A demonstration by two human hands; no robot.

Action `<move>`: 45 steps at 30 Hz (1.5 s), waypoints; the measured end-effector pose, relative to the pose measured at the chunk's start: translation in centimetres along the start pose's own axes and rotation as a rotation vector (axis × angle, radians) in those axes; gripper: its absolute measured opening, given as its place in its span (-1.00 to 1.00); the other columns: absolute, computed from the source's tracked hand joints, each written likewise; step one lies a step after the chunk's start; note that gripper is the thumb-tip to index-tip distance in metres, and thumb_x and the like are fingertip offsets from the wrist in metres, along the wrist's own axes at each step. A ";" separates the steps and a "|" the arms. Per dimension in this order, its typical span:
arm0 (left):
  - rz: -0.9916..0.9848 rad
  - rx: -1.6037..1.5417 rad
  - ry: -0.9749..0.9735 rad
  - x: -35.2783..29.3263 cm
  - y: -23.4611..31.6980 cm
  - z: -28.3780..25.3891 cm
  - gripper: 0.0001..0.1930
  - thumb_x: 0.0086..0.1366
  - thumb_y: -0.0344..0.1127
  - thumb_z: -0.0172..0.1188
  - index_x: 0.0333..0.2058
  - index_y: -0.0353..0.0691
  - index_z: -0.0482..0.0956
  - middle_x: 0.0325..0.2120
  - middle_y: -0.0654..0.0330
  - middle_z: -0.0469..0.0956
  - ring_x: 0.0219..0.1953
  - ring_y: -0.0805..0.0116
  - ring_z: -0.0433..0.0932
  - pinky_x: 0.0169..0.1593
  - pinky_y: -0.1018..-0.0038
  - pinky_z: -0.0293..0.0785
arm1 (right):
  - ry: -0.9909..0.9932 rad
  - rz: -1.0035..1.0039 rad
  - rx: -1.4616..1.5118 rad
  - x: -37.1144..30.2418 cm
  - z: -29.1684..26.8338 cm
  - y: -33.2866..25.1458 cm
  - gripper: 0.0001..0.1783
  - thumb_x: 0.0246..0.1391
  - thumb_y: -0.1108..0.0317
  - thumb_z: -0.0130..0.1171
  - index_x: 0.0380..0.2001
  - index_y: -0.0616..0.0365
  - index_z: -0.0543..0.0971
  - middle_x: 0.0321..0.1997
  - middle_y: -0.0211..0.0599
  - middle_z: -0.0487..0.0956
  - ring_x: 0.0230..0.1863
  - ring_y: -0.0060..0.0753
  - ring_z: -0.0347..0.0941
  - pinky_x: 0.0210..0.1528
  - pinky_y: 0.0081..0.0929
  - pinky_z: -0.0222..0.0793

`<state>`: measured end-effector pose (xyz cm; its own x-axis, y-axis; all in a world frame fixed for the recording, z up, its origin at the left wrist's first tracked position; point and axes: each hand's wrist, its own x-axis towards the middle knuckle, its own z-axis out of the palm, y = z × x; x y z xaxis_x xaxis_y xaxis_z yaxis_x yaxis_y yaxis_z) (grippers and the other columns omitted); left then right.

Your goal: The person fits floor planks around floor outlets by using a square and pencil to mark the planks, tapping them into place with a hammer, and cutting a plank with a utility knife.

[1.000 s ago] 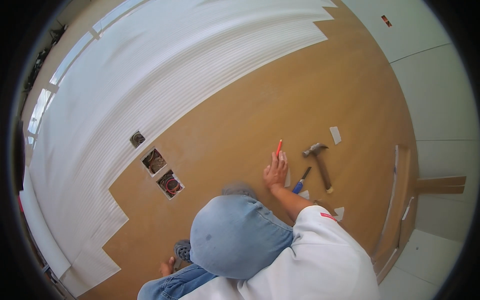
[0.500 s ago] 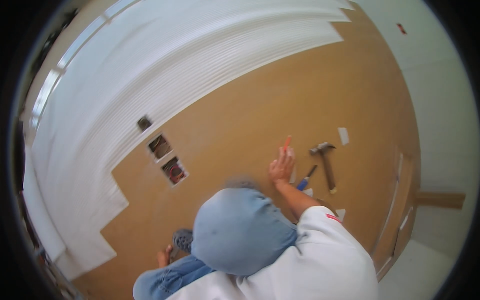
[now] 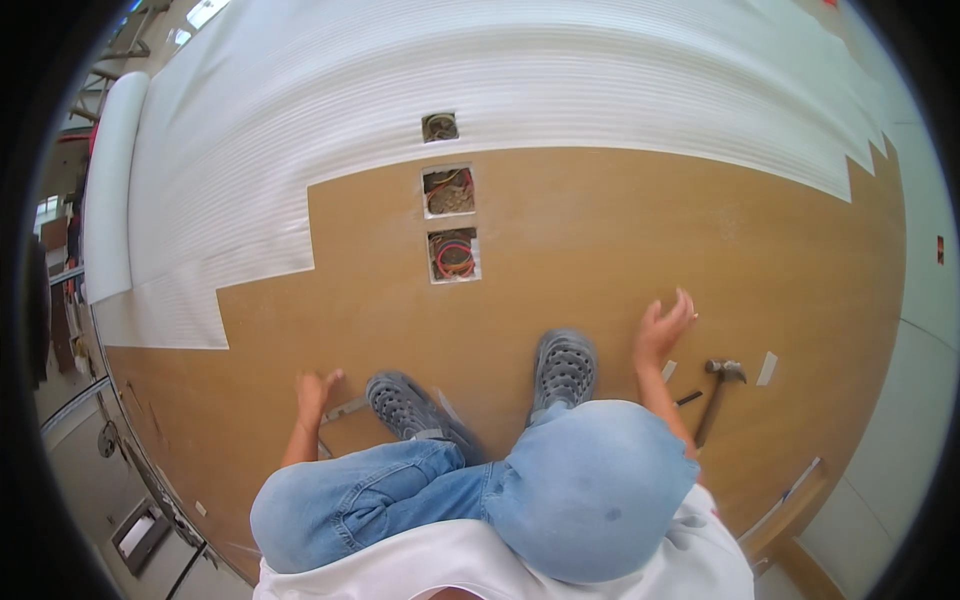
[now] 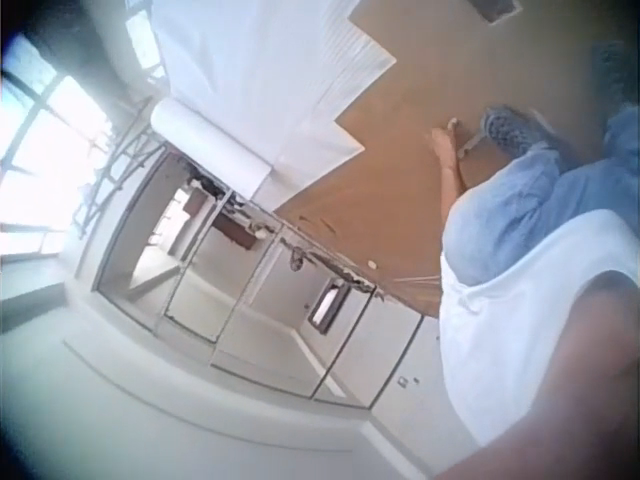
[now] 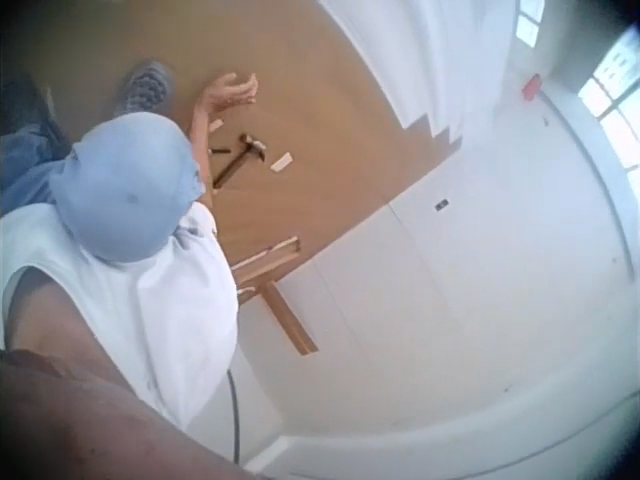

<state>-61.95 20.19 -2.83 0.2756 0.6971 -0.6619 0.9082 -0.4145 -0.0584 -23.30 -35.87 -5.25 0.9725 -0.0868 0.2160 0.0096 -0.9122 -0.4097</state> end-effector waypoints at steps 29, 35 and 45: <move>0.742 0.256 0.101 18.2 29.4 -21.9 -0.22 -0.23 -0.02 0.68 -0.09 -0.22 0.43 -0.10 0.09 0.50 0.04 -0.03 0.38 0.10 0.14 0.40 | -0.676 -0.726 -0.268 24.6 10.7 -20.0 -0.57 0.20 0.01 0.23 -0.25 0.22 0.57 -0.10 -0.09 0.59 0.00 0.00 0.48 0.04 -0.15 0.44; 0.891 0.232 0.295 17.5 28.2 -21.8 -0.21 -0.28 -0.14 0.70 -0.10 -0.20 0.41 -0.20 0.04 0.57 -0.03 -0.04 0.42 0.05 0.16 0.44 | -0.970 -0.600 -0.308 27.3 10.5 -22.0 -0.43 0.06 -0.12 0.35 -0.36 0.26 0.52 -0.19 -0.03 0.60 -0.10 0.00 0.49 -0.10 -0.12 0.41; 0.836 0.234 0.303 16.5 28.0 -21.7 -0.38 -0.28 -0.33 0.58 -0.18 -0.32 0.50 -0.22 0.08 0.59 -0.02 0.01 0.47 0.05 0.18 0.46 | -1.053 -0.532 -0.304 26.5 9.4 -22.2 -0.44 -0.13 0.09 0.55 -0.27 0.32 0.53 -0.31 -0.02 0.61 -0.20 -0.04 0.51 -0.13 -0.15 0.40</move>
<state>-25.15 32.85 0.85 0.9148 0.2273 -0.3340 0.2985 -0.9374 0.1796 4.48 -14.17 1.26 0.5781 0.5652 -0.5884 0.5472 -0.8036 -0.2343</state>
